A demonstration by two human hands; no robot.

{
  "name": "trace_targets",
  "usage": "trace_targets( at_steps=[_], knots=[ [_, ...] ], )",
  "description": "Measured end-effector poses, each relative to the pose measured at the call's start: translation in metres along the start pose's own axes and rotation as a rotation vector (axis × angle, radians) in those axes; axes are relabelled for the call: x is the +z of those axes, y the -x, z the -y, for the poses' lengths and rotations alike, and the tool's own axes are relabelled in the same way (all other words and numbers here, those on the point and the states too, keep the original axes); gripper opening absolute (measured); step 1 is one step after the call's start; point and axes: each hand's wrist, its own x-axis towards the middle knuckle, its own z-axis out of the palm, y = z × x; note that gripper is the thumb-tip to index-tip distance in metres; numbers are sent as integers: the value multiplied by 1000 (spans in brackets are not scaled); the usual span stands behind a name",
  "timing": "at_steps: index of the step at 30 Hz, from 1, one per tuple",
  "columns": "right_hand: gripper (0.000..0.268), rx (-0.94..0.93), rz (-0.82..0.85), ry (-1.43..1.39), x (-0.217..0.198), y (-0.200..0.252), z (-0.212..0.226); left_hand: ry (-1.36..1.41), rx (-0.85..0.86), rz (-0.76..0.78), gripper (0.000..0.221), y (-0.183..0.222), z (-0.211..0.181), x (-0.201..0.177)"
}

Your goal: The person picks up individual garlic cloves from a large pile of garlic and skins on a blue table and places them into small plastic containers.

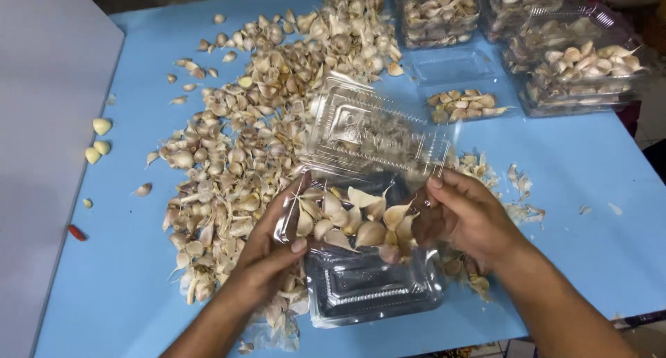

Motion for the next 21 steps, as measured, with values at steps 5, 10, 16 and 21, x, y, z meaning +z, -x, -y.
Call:
trace_targets(
  at_steps=[5, 10, 16, 21],
  knots=[
    [19, -123, -69, -40, 11, 4, -15, 324, -28, -11, 93, -2, 8, 20],
    [27, -167, -98, -101, 24, 26, -19, 479, 48, -29, 85, -9, 6, 37],
    [22, -200, -59, -124, 19, 61, -35, 511, -155, -133, 75, -12, 12, 50],
    [53, -290, 351, -174, 14, 81, -10, 537, -288, -157, 68, -17, 14, 50]
  ],
)
